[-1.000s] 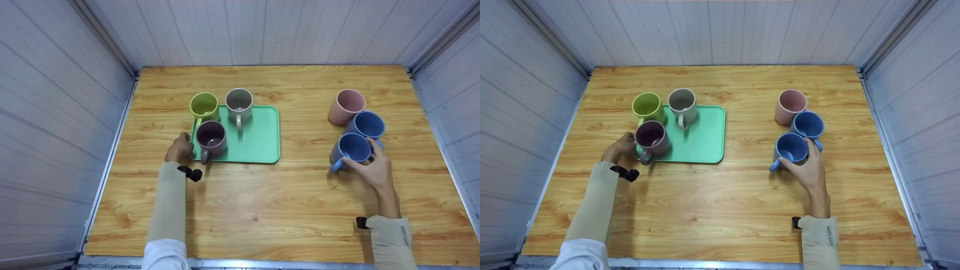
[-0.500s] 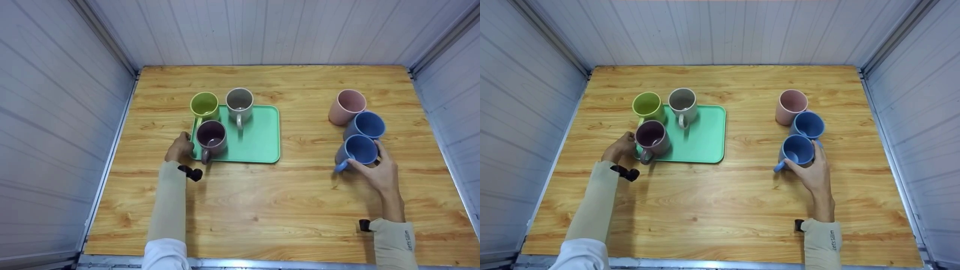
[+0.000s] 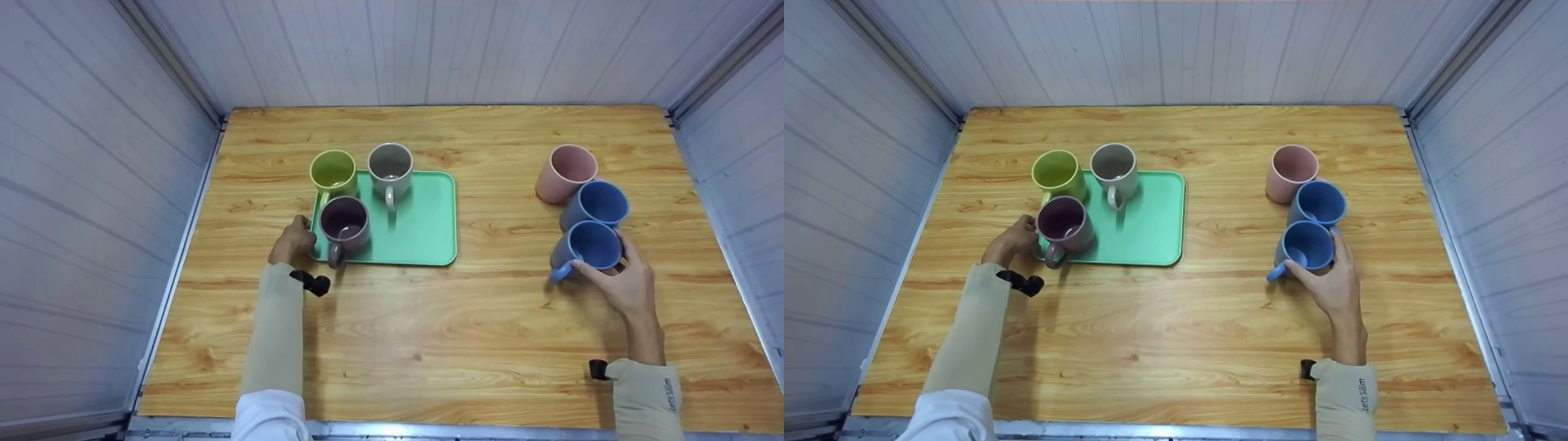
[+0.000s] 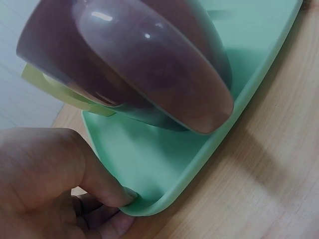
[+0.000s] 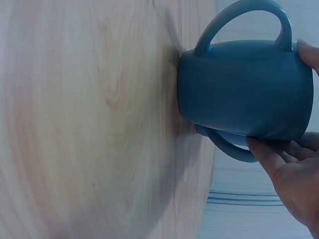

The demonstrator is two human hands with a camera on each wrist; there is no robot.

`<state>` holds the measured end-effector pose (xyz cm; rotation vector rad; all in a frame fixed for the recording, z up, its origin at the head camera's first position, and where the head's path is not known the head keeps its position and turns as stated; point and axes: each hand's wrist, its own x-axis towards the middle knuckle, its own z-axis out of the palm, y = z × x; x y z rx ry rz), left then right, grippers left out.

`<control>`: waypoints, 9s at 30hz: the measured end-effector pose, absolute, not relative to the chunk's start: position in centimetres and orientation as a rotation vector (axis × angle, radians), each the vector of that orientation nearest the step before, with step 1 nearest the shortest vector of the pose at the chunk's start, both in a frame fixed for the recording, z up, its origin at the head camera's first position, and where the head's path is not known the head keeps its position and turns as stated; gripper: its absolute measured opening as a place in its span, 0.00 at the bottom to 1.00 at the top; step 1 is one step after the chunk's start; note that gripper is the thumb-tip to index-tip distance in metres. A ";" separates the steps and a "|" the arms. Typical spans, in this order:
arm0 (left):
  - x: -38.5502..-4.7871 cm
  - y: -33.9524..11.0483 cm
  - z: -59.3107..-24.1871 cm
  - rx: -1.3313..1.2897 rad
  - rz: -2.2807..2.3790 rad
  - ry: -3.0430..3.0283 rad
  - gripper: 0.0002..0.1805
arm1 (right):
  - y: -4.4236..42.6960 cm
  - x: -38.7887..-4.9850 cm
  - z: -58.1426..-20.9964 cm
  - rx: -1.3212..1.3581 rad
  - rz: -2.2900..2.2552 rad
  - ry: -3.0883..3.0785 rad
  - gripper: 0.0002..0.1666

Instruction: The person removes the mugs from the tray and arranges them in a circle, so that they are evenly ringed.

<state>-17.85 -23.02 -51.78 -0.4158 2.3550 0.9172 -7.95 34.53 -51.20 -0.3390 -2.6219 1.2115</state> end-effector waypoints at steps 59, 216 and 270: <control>-18.0 -23.1 -51.8 -0.405 0.893 2.341 0.25 | 34.9 -7.4 -51.1 -0.327 1.279 -2.722 0.57; -18.0 -23.3 -51.9 -0.442 0.989 2.291 0.21 | 3.4 -16.6 -51.2 0.785 1.544 -2.719 0.51; -18.2 -23.4 -52.3 -0.437 1.049 2.289 0.21 | -1.2 -17.3 -52.3 0.702 1.490 -2.747 0.61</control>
